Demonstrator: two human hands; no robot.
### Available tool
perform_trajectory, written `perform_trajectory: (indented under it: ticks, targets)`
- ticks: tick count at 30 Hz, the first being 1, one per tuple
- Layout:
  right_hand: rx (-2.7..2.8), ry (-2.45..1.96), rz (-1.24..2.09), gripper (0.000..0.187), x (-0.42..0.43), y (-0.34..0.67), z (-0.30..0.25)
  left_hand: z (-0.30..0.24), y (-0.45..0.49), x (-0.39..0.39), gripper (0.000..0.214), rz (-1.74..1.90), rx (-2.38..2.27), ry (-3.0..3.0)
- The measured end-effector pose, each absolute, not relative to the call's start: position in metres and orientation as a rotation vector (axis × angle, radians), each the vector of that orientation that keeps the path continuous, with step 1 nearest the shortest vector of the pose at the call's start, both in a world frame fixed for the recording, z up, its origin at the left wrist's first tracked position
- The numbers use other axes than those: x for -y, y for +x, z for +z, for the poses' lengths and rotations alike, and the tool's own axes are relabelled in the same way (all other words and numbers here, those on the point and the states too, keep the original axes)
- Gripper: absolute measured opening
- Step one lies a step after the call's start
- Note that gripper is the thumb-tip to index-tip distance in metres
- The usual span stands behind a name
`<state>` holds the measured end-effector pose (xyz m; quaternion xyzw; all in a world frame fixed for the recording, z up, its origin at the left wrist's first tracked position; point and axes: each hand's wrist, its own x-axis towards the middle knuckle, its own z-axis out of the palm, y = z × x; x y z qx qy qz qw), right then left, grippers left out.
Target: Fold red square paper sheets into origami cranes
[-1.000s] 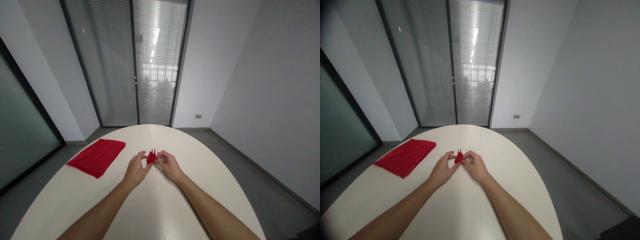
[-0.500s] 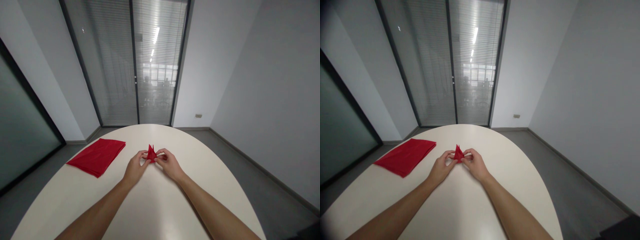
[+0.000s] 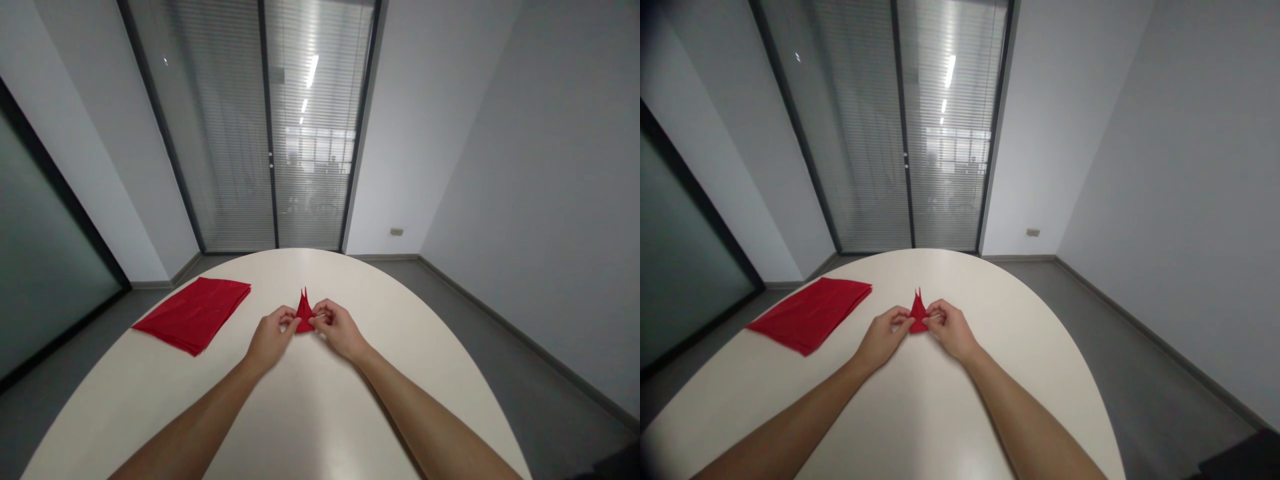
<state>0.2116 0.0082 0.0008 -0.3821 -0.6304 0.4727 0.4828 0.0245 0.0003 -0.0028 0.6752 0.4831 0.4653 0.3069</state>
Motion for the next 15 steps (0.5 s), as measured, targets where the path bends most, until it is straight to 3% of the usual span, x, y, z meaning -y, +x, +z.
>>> perform_trajectory:
  ticks: [7,11,15]
  targets:
    - [1.599,-0.962,1.13,0.018,-0.0089,0.2148,0.0008,0.0004,0.0242,0.0048,0.03,1.165,-1.167,1.771]
    - [1.582,-0.965,1.169,0.019,-0.0099,0.2167,0.0013,-0.0022,0.0232,0.0025,0.016,1.17,-1.081,1.864]
    - [1.565,-0.983,1.188,0.022,-0.0105,0.2169,0.0021,-0.0032,0.0229,0.0012,0.017,1.172,-1.095,1.898]
